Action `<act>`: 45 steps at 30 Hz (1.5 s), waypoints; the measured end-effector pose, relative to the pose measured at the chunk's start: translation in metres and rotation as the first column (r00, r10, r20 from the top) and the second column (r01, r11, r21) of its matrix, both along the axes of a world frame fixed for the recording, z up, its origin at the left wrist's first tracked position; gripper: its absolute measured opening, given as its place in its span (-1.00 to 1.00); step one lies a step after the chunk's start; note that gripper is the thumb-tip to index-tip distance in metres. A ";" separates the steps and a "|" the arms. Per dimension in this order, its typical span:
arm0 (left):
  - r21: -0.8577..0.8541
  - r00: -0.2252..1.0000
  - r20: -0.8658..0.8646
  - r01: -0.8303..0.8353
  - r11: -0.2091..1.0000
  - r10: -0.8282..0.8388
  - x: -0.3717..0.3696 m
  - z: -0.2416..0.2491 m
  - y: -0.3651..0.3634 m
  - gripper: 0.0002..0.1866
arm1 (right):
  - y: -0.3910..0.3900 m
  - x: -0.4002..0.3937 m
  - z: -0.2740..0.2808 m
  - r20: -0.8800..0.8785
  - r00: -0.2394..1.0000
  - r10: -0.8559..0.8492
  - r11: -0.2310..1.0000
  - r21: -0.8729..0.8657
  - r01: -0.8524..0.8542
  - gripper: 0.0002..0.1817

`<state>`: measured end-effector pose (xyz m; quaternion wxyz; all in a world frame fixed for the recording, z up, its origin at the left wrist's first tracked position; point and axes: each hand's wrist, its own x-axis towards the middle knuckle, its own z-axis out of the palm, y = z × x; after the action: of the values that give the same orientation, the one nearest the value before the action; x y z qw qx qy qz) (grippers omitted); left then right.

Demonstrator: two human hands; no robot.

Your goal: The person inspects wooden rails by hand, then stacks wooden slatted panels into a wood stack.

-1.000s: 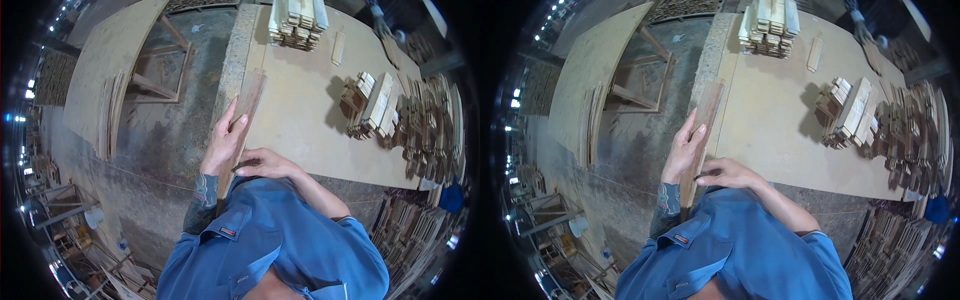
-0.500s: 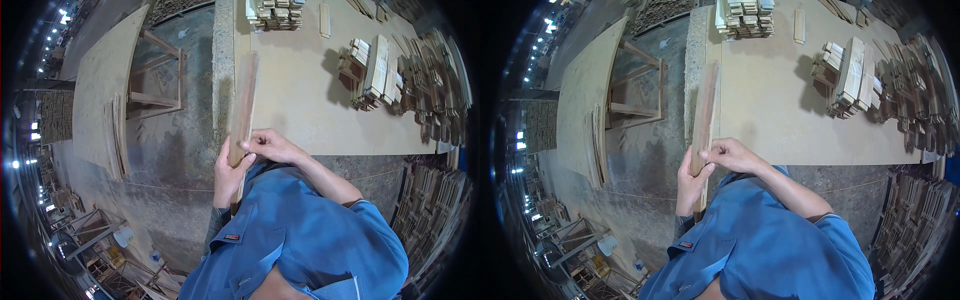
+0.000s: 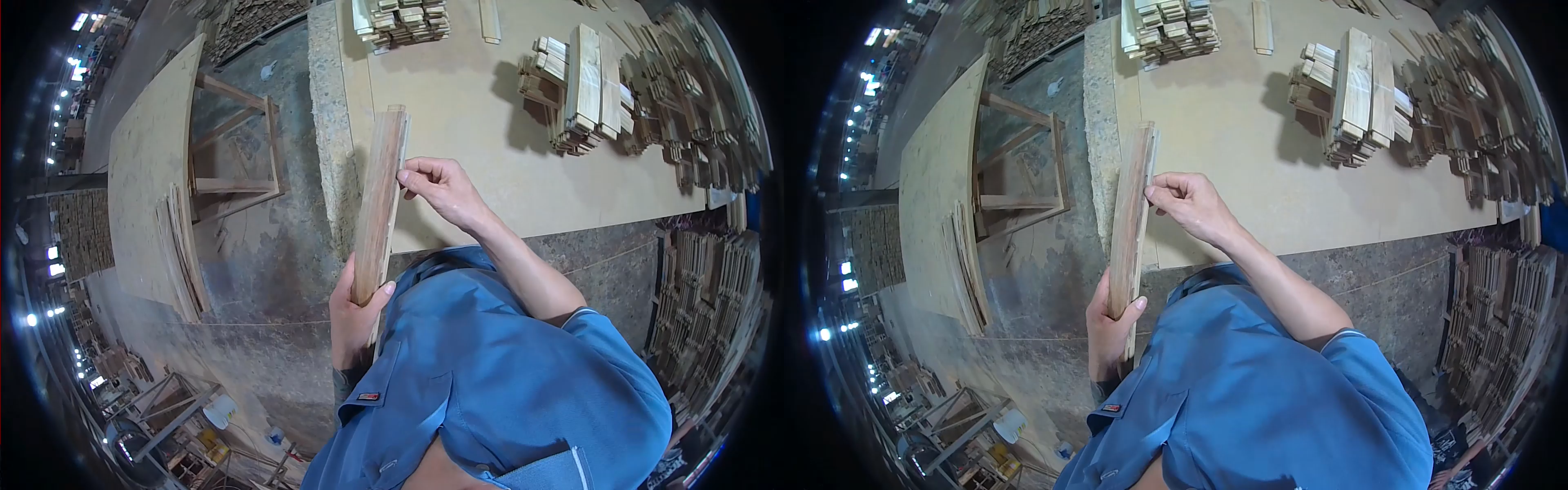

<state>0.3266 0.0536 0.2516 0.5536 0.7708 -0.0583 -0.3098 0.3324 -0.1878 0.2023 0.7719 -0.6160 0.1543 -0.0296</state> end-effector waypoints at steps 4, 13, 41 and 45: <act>0.017 0.999 0.042 0.006 1.000 -0.006 -0.002 0.006 0.000 -0.23 | -0.002 0.000 -0.004 0.044 0.999 0.030 0.998 0.058 -0.033 -0.74; 0.004 0.999 0.042 -0.023 1.000 0.023 -0.013 0.006 0.004 -0.25 | -0.001 0.001 -0.003 0.062 0.997 0.053 0.978 0.198 -0.065 -0.82; 0.033 0.995 -0.091 -0.023 0.999 0.026 -0.010 0.013 0.002 -0.22 | 0.004 0.000 -0.028 0.057 0.998 0.014 0.957 0.289 -0.030 -0.85; 0.040 0.996 -0.077 -0.030 0.999 0.033 -0.010 0.011 0.002 -0.22 | 0.004 0.000 -0.032 0.067 0.998 0.005 0.957 0.289 -0.024 -0.86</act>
<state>0.3170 0.0554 0.2625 0.5454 0.7696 -0.0186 -0.3316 0.3325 -0.1837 0.1704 0.8585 -0.4962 0.1272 -0.0212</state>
